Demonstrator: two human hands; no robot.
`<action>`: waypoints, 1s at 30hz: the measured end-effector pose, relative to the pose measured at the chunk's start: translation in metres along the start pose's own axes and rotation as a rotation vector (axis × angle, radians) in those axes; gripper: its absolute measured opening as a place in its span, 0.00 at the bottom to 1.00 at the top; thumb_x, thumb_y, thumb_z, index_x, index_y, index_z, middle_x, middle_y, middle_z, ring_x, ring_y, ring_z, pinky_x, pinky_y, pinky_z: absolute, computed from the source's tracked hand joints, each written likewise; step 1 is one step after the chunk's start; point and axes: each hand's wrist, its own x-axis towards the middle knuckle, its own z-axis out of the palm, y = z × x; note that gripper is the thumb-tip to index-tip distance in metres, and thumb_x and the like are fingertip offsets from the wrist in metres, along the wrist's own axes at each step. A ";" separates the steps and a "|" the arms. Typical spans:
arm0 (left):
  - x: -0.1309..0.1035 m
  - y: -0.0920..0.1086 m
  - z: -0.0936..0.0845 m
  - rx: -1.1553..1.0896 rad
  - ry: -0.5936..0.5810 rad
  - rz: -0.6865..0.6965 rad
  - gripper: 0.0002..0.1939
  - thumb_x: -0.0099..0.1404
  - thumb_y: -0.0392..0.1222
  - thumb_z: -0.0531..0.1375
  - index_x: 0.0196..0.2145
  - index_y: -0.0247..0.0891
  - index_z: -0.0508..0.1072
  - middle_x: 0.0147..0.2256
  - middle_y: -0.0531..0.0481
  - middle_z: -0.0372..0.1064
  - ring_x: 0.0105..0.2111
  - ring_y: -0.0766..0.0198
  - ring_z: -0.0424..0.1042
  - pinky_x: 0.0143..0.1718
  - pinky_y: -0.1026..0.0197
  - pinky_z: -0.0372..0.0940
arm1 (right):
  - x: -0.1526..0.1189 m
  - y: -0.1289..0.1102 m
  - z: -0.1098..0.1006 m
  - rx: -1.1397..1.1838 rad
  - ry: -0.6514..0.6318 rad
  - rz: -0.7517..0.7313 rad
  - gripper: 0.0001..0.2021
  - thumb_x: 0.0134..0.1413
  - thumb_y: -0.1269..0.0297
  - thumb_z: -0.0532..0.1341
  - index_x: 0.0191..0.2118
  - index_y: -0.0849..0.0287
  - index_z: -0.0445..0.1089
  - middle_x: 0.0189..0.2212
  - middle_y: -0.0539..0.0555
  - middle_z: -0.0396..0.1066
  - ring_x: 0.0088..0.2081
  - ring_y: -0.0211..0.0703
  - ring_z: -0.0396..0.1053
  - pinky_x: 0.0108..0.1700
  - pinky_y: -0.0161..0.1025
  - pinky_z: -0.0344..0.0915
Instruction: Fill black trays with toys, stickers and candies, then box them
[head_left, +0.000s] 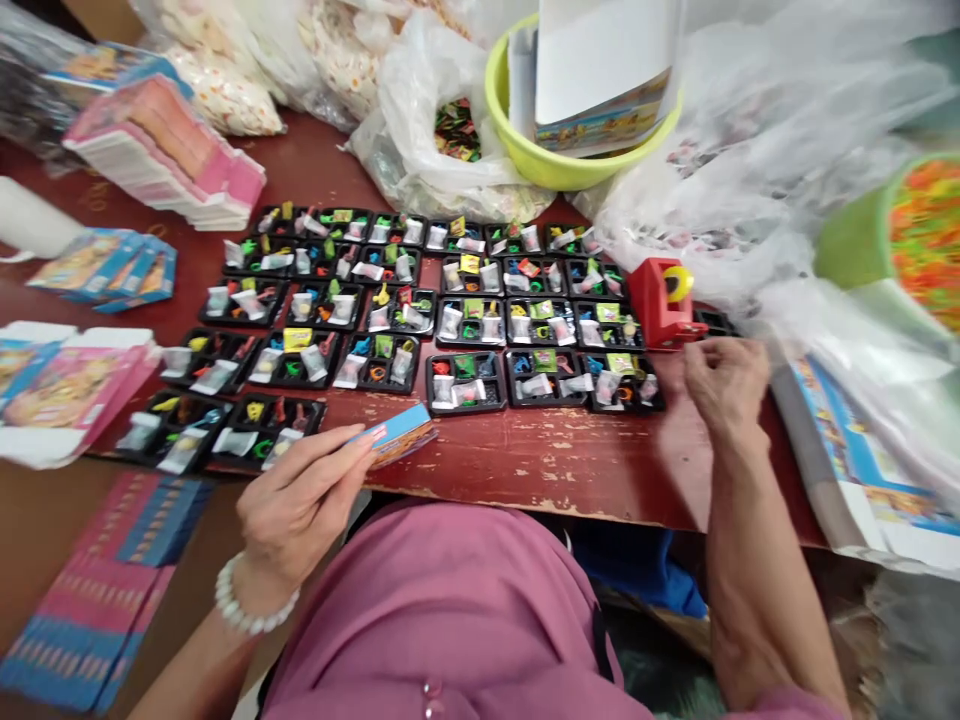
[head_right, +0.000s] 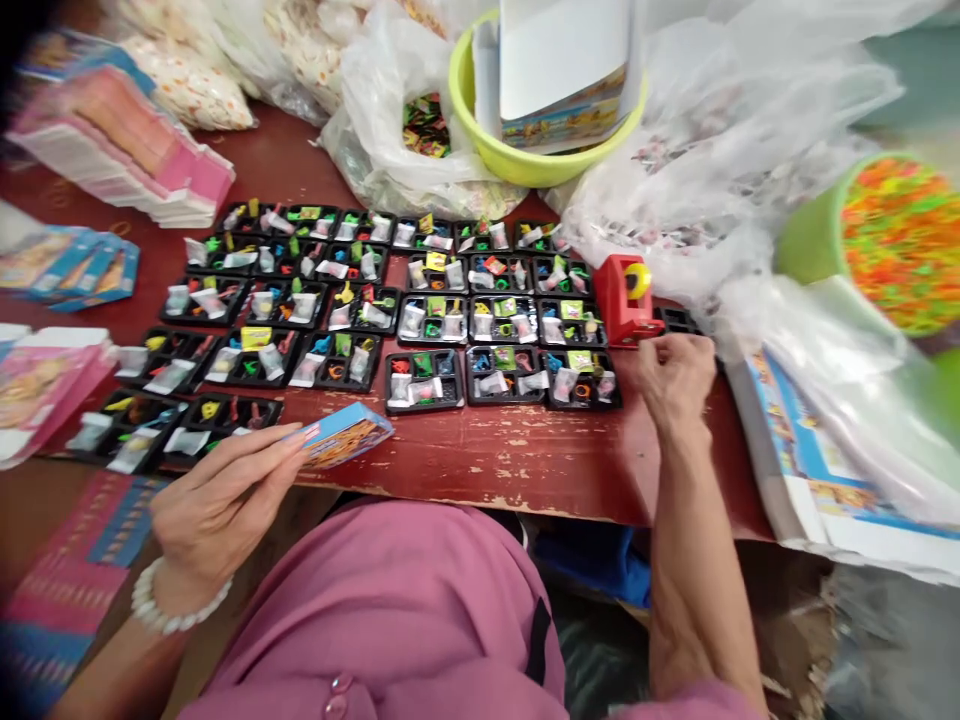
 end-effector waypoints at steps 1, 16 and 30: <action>0.001 0.002 0.000 -0.010 -0.006 -0.020 0.19 0.63 0.24 0.67 0.50 0.38 0.80 0.46 0.44 0.80 0.42 0.60 0.81 0.50 0.60 0.75 | -0.012 -0.011 0.001 0.031 -0.008 -0.001 0.06 0.54 0.67 0.63 0.27 0.54 0.69 0.27 0.55 0.69 0.38 0.51 0.68 0.49 0.50 0.64; 0.001 0.019 0.019 0.003 0.036 -0.069 0.12 0.69 0.30 0.63 0.49 0.39 0.75 0.42 0.45 0.80 0.43 0.61 0.81 0.47 0.61 0.76 | -0.216 -0.187 0.080 0.855 -0.717 -0.218 0.17 0.65 0.63 0.64 0.58 0.52 0.68 0.28 0.46 0.73 0.27 0.37 0.69 0.32 0.37 0.68; 0.005 0.021 0.010 0.103 -0.229 -0.068 0.16 0.74 0.35 0.56 0.57 0.35 0.70 0.43 0.41 0.79 0.41 0.57 0.79 0.44 0.57 0.73 | -0.220 -0.180 0.084 0.789 -0.721 -0.141 0.18 0.64 0.56 0.65 0.56 0.52 0.66 0.28 0.47 0.74 0.27 0.39 0.70 0.30 0.37 0.67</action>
